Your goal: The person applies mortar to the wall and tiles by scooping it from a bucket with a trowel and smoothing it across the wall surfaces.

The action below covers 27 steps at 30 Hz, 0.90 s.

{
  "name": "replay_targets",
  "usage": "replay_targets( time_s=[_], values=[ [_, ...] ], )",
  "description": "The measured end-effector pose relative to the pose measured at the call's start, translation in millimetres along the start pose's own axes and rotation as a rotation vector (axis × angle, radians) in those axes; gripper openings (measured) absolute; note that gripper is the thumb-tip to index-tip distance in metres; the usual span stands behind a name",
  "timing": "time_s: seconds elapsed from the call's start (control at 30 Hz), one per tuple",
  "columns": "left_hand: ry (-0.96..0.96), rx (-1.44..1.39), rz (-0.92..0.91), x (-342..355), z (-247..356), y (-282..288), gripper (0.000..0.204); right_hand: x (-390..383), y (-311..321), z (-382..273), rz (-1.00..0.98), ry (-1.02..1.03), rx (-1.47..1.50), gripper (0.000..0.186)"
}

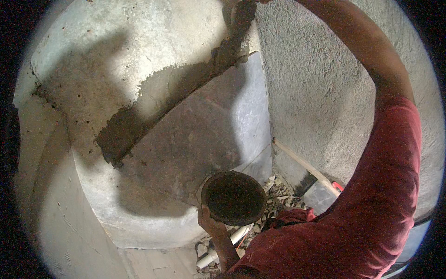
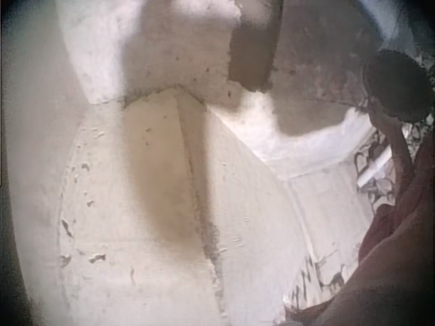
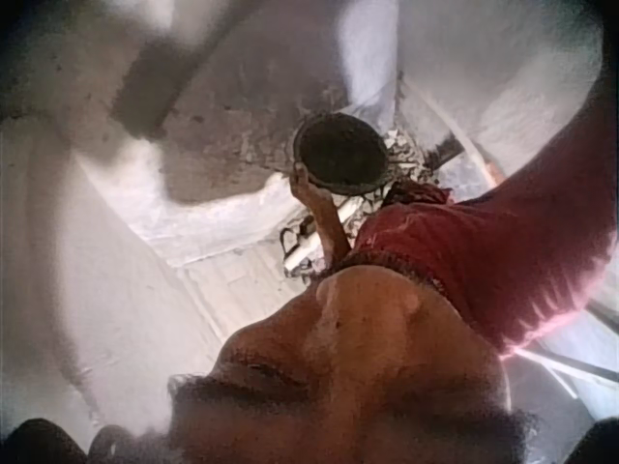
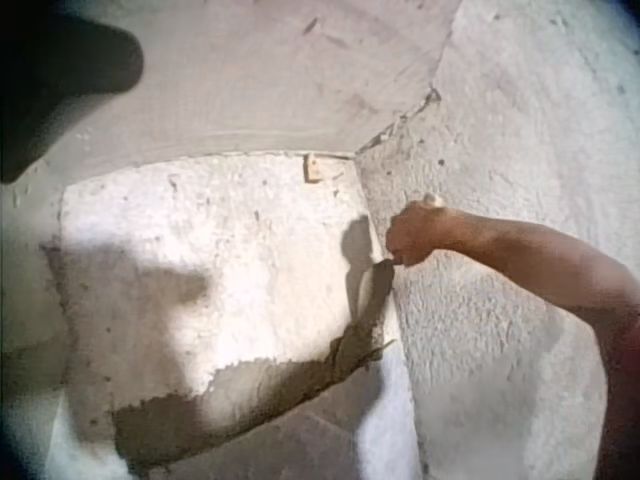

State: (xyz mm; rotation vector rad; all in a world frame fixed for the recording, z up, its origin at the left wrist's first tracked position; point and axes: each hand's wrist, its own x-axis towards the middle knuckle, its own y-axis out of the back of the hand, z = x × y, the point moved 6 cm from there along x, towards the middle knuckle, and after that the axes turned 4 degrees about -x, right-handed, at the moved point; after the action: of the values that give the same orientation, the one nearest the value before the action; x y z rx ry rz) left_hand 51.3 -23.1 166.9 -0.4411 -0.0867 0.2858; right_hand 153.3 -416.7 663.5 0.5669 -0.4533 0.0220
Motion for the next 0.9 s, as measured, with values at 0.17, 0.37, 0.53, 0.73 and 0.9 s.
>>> replay_targets(
  time_s=[0.17, 0.37, 0.53, 0.73, 0.9],
  values=[
    [0.097, -0.199, -0.056, -3.3, -6.8, -18.4, 0.021, -19.9, -74.8, -12.0, 0.126, 0.243, 0.469, 0.027],
    [-0.140, 0.090, -0.131, -2.5, -4.8, -7.5, 0.022, -35.8, -77.7, -63.3, 0.061, 0.274, 0.977, 0.039],
    [0.131, -0.233, -0.034, -6.9, -15.5, -8.1, 0.020, -24.5, -113.0, -91.8, 0.078, 0.241, 0.993, 0.042],
    [0.094, -0.242, -0.030, -6.8, -10.5, -2.6, 0.021, -11.8, -79.6, -110.6, -0.090, 0.318, 0.837, 0.040],
    [0.087, -0.110, -0.008, -7.1, -15.9, 6.5, 0.030, -19.7, -71.1, -105.9, -0.021, 0.312, 0.822, 0.042]
  ],
)
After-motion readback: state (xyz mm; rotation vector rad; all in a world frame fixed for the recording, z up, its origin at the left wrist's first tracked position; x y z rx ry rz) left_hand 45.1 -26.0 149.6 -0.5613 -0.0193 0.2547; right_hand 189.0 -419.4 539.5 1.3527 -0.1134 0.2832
